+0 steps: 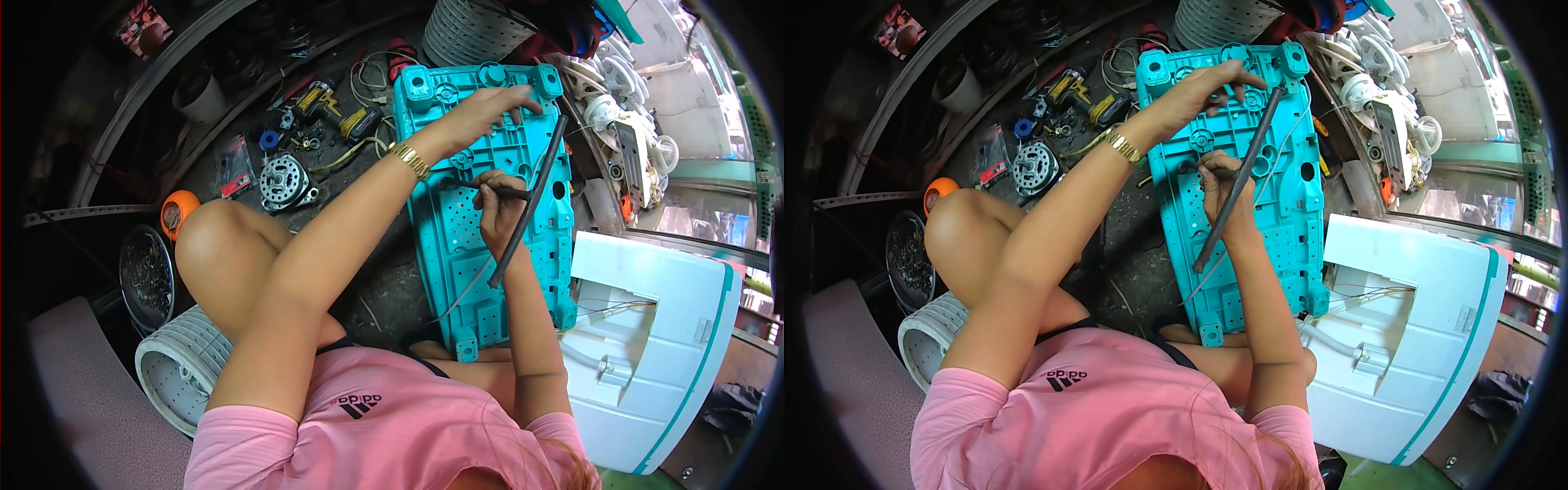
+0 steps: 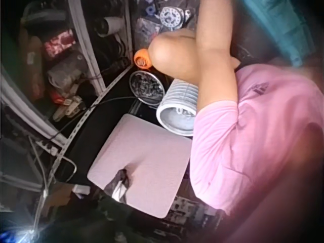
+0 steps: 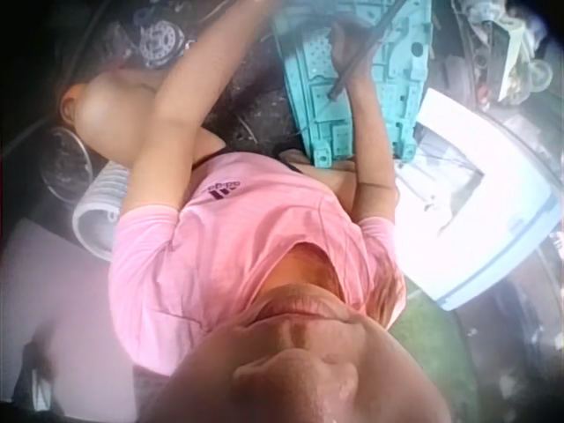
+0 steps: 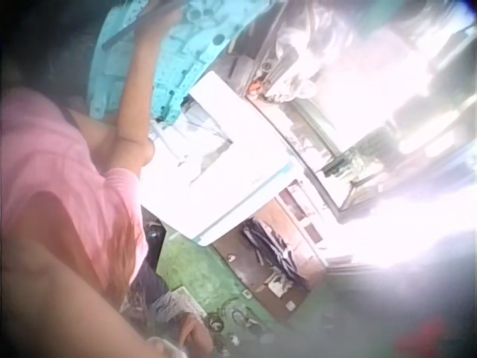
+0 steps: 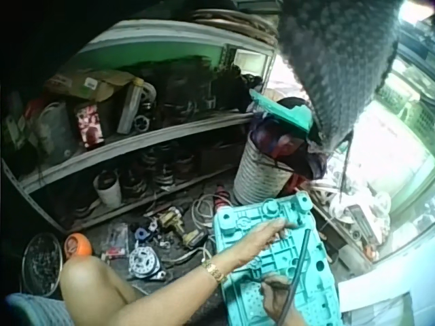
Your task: The person disassembles a white and teal appliance, using pliers to cut wires and remove components. They detach the teal base, flip it over, and use a metal rod to manipulate internal parts before setting the base aside.
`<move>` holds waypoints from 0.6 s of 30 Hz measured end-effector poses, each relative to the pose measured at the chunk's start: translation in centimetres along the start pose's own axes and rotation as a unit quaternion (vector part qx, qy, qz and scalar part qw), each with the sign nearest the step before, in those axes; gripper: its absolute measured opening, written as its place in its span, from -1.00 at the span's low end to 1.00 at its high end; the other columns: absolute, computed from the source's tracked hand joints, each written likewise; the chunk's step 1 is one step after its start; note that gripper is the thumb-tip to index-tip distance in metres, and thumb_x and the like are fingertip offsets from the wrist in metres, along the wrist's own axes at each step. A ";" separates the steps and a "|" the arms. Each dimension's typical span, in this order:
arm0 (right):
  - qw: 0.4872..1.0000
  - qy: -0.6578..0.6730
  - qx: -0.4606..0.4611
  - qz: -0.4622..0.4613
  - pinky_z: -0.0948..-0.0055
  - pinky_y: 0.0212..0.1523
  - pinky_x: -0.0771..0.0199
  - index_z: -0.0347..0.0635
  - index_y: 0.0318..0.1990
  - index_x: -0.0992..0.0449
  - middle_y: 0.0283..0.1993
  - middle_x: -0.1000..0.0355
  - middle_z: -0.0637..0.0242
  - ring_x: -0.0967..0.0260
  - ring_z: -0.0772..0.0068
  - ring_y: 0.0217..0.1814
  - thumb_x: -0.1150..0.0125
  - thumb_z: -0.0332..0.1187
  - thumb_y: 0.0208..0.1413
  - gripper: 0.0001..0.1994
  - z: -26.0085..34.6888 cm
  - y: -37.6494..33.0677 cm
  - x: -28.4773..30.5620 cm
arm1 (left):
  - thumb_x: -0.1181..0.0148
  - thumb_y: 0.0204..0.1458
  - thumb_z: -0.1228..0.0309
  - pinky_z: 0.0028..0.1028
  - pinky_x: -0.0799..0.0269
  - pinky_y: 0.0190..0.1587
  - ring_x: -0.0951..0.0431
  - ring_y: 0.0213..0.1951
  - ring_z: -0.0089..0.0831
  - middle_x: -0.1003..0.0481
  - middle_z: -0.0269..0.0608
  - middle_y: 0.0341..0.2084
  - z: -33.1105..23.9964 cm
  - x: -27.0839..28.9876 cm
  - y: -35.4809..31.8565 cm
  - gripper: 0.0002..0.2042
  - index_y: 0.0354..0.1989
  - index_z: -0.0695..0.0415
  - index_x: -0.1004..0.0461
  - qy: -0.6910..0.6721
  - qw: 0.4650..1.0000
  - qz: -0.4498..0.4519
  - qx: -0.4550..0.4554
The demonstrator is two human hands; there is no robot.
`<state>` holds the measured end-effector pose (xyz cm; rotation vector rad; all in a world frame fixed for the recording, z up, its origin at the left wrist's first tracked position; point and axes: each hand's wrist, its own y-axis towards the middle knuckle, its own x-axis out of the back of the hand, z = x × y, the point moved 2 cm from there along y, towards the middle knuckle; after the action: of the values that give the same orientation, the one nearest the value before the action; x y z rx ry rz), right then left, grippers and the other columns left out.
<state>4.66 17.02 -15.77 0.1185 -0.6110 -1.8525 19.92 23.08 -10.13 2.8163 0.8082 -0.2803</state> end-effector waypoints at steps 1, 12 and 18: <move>1.000 0.001 0.000 -0.002 0.53 -0.39 -0.42 -0.34 -0.20 -0.29 -0.33 -0.40 0.13 -0.34 0.46 -0.40 -0.07 -0.64 0.16 -0.88 -0.1 0.1 -0.2 | 0.13 0.18 -0.13 -0.67 -0.10 -0.44 -0.13 -0.49 -0.71 -0.33 -0.49 -0.47 -0.6 -0.6 0.6 -0.45 -0.02 0.07 -0.56 0.000 1.000 0.026 0.007; 0.993 -0.111 -0.027 0.006 0.49 -0.41 -0.43 -0.34 -0.32 -0.35 -0.42 -0.40 0.16 -0.38 0.37 -0.45 -0.14 -0.63 0.09 -0.92 1.2 -0.2 -1.4 | 0.12 0.17 -0.06 -0.65 -0.16 -0.40 -0.26 -0.45 -0.70 -0.48 -0.43 -0.44 -4.8 -3.9 1.4 -0.48 -0.10 0.14 -0.57 -0.165 0.971 0.170 -0.027; 0.989 -0.143 -0.007 -0.044 0.41 -0.35 -0.42 -0.28 -0.38 -0.41 -0.42 -0.44 0.14 -0.43 0.18 -0.42 -0.22 -0.61 -0.01 -0.90 1.0 -0.5 -2.7 | -0.06 0.12 0.06 -0.63 -0.24 -0.37 -0.35 -0.44 -0.68 -0.54 -0.39 -0.42 -5.0 -3.8 0.6 -0.59 -0.22 0.20 -0.59 -0.057 0.974 0.216 -0.045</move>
<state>4.84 19.94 -15.76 -0.1335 -0.8008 -1.9758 17.68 21.83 -4.37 2.7655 0.1664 -0.3191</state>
